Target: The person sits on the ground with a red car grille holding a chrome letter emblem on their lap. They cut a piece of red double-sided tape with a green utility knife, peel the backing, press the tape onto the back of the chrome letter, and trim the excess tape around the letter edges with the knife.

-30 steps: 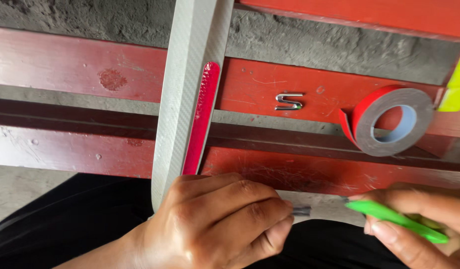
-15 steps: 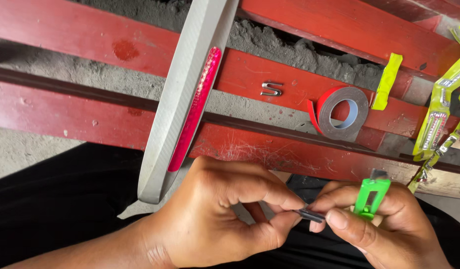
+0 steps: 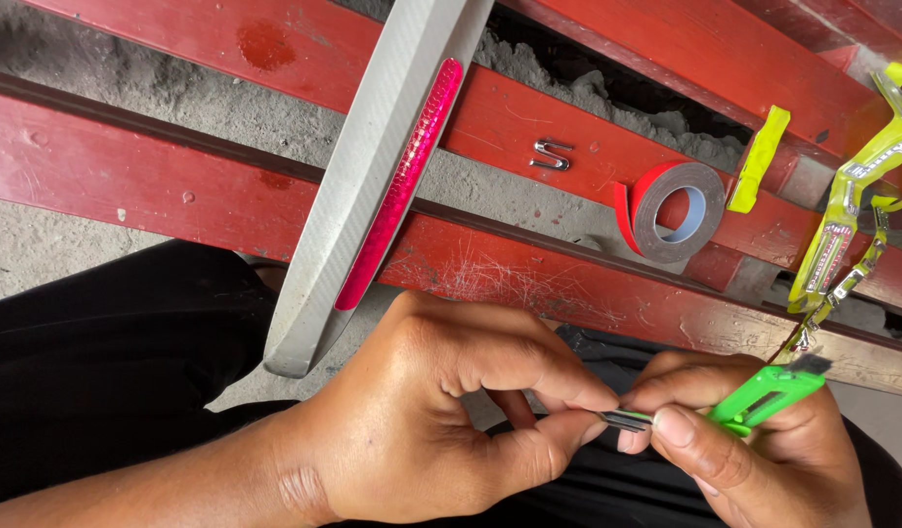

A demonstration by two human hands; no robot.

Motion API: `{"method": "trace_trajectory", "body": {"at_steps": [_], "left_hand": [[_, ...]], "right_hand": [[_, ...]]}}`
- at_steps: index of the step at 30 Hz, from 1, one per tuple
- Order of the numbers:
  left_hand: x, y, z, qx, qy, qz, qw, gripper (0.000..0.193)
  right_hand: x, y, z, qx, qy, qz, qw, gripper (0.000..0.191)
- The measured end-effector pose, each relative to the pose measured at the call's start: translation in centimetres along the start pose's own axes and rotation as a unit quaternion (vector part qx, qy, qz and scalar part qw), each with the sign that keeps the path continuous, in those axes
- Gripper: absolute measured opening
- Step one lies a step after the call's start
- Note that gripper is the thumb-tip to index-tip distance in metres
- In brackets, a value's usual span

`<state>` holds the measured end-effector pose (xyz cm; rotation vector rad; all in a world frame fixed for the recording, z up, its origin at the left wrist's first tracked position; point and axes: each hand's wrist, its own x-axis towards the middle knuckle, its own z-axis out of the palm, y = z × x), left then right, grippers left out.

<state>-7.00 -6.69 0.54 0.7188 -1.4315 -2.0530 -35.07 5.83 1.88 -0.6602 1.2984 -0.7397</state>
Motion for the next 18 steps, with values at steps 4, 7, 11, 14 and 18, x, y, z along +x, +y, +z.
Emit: {"method": "trace_trajectory", "body": {"at_steps": [4,7,11,14,18], "left_hand": [[0.0,0.2,-0.2,-0.003,0.004,0.0,1.0,0.017],[0.0,0.3,-0.2,0.013,0.003,0.001,1.0,0.021],[0.0,0.2,-0.3,0.033,0.01,0.056,0.998,0.023],[0.0,0.1,-0.4,0.028,0.014,0.049,0.998,0.024],[-0.3,-0.2,-0.2,0.017,0.018,0.044,0.999,0.023]], "right_hand": [[0.2,-0.6,0.8,-0.012,-0.012,-0.032,0.999,0.019],[0.7,-0.8,1.1,-0.016,-0.011,-0.037,0.999,0.02],[0.8,-0.8,1.3,-0.018,-0.01,-0.038,0.999,0.018],[0.8,-0.7,0.9,-0.078,-0.024,-0.049,0.995,0.017],[1.2,-0.9,0.3,-0.103,-0.055,-0.031,0.993,0.021]]}}
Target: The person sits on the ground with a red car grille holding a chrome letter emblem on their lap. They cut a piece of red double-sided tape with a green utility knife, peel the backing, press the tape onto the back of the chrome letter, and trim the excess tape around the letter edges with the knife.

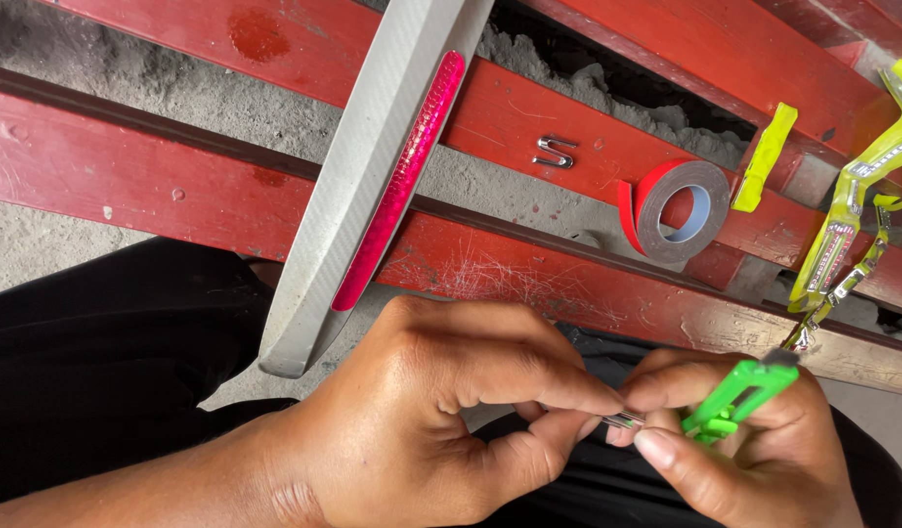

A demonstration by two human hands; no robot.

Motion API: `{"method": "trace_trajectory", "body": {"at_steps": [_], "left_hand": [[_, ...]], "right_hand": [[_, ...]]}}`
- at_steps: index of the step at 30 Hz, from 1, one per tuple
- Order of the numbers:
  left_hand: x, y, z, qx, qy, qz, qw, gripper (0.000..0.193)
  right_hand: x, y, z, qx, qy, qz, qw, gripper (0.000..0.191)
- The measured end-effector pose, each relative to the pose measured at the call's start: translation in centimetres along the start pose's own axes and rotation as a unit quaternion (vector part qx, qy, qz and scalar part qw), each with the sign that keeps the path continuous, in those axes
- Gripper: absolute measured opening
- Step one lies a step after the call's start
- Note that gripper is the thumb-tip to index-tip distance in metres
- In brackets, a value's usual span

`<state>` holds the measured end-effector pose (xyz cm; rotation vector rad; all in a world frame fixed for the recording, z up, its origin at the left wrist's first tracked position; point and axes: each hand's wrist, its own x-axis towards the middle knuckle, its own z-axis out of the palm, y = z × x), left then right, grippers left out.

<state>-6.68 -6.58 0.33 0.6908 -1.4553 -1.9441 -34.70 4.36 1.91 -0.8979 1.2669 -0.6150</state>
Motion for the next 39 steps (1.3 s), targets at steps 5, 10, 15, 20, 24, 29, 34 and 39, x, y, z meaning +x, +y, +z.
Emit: {"method": "trace_trajectory", "body": {"at_steps": [5,10,15,20,24,29,34,39], "left_hand": [[-0.5,-0.3,0.5,0.033,0.018,0.054,0.998,0.02],[-0.6,-0.5,0.8,0.065,0.029,0.111,0.991,0.017],[-0.6,-0.3,1.0,0.087,0.029,0.109,0.99,0.02],[-0.5,-0.3,1.3,0.091,0.059,0.095,0.99,0.019],[-0.5,-0.4,1.6,0.087,0.076,0.077,0.99,0.02],[-0.5,-0.6,1.7,0.062,0.085,0.055,0.993,0.019],[-0.6,-0.6,1.7,0.045,0.082,0.048,0.994,0.02],[-0.7,-0.6,1.7,0.046,0.078,0.049,0.995,0.02]], "right_hand": [[0.3,0.0,1.3,0.061,0.004,0.024,0.998,0.017],[0.9,-0.1,2.1,0.287,0.001,0.091,0.954,0.014],[0.8,0.3,3.0,0.342,0.019,0.065,0.937,0.021],[0.8,0.6,3.7,0.324,0.062,0.041,0.943,0.02],[0.8,0.7,4.2,0.328,0.107,0.04,0.938,0.017],[0.8,0.6,4.4,0.335,0.121,0.025,0.934,0.018],[0.7,0.5,4.5,0.305,0.128,0.0,0.944,0.018],[0.6,0.5,4.7,0.278,0.142,0.006,0.95,0.018]]}}
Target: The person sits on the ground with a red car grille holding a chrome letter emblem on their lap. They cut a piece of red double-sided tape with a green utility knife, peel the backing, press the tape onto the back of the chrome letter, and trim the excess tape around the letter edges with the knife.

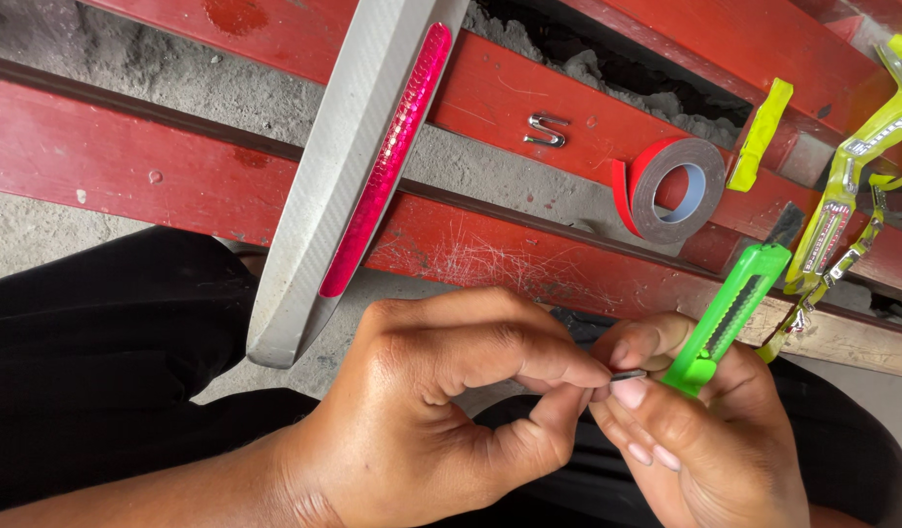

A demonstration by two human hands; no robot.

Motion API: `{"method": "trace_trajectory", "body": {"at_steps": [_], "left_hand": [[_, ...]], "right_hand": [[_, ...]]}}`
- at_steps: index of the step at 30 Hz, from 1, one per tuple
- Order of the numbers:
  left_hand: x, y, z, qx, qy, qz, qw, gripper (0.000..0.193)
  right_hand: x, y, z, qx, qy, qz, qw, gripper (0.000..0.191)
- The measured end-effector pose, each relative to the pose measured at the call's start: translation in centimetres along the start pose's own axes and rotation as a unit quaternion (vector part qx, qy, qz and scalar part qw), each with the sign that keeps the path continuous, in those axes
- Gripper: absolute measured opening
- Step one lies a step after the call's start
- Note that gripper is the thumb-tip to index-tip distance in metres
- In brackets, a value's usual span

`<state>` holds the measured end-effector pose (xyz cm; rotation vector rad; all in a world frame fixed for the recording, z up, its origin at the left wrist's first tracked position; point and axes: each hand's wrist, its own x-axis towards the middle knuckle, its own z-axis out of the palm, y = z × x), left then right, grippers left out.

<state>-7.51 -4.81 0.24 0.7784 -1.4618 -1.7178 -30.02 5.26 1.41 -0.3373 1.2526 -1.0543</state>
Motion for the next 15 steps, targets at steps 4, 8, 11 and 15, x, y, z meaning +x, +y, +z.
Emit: {"method": "trace_trajectory", "body": {"at_steps": [4,8,11,15], "left_hand": [[-0.1,-0.1,0.1,-0.009,0.008,-0.002,1.0,0.02],[-0.1,-0.4,0.2,-0.077,0.013,-0.078,0.994,0.016],[-0.4,-0.8,0.2,-0.107,0.006,-0.1,0.989,0.014],[-0.8,-1.2,0.5,-0.15,0.005,-0.12,0.981,0.014]], "right_hand": [[0.0,0.1,-0.1,0.032,-0.01,-0.014,0.999,0.019],[0.1,-0.2,-0.6,0.031,-0.017,0.005,0.999,0.023],[0.0,-0.1,-0.9,0.025,-0.025,0.007,0.999,0.026],[-0.1,-0.2,-1.2,0.033,-0.036,0.016,0.999,0.028]]}}
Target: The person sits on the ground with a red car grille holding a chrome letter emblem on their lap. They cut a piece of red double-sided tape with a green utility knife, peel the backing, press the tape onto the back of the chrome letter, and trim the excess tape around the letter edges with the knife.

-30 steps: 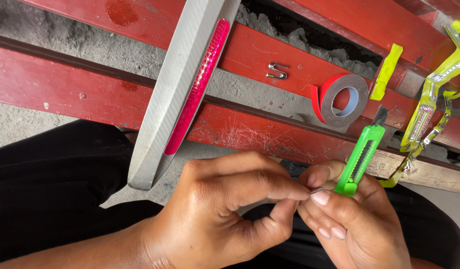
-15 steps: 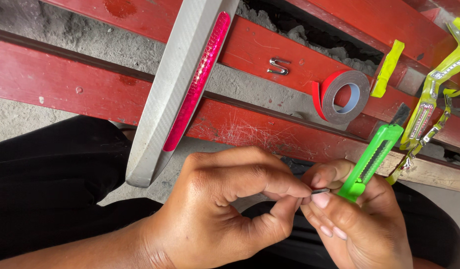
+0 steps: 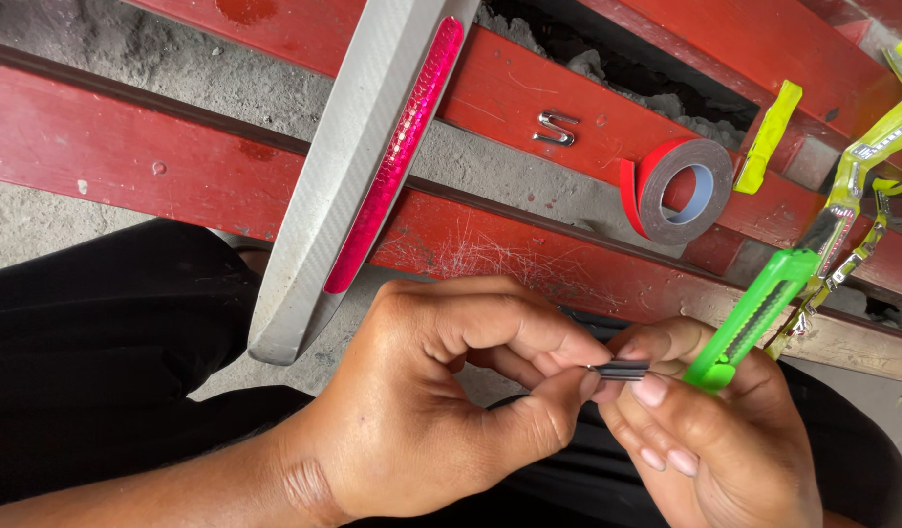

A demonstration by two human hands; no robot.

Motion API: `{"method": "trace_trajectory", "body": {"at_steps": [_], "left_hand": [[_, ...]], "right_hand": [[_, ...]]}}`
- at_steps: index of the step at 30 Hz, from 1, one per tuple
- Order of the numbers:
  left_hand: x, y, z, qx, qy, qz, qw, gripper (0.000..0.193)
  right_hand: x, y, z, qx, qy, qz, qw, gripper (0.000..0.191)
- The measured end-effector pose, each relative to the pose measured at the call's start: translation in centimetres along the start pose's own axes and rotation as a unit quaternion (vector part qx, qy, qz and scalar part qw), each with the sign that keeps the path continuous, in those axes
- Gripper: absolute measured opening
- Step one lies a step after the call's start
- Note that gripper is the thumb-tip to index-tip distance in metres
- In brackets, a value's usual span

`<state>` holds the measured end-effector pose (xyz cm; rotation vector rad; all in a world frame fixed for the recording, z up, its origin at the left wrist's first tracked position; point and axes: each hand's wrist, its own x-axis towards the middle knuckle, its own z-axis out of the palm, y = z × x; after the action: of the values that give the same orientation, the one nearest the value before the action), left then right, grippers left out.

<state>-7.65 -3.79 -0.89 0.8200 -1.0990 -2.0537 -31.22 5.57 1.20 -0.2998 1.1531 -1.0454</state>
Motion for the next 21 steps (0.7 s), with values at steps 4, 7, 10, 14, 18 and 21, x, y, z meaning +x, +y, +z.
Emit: {"method": "trace_trajectory", "body": {"at_steps": [4,7,10,14,18,21], "left_hand": [[-0.2,-0.5,0.1,-0.055,0.005,-0.051,0.997,0.013],[-0.2,-0.6,0.0,-0.058,0.007,-0.059,0.997,0.014],[-0.2,-0.6,0.1,-0.06,0.009,-0.068,0.996,0.014],[-0.2,-0.5,0.0,-0.064,0.004,-0.057,0.996,0.014],[0.1,-0.3,-0.2,-0.045,0.008,-0.059,0.997,0.014],[0.8,0.0,-1.0,0.031,0.013,-0.047,0.998,0.016]], "right_hand": [[-0.1,-0.3,0.0,-0.011,0.007,0.013,1.0,0.03],[-0.1,-0.5,0.0,0.004,0.001,0.02,1.0,0.03],[-0.2,-0.5,-0.1,0.008,-0.004,0.022,1.0,0.031],[-0.2,-0.4,-0.4,0.011,0.008,0.029,0.999,0.031],[0.1,-0.4,-0.3,0.006,0.004,0.029,1.0,0.029],[1.1,-0.7,-0.2,-0.018,0.006,0.024,1.0,0.03]]}}
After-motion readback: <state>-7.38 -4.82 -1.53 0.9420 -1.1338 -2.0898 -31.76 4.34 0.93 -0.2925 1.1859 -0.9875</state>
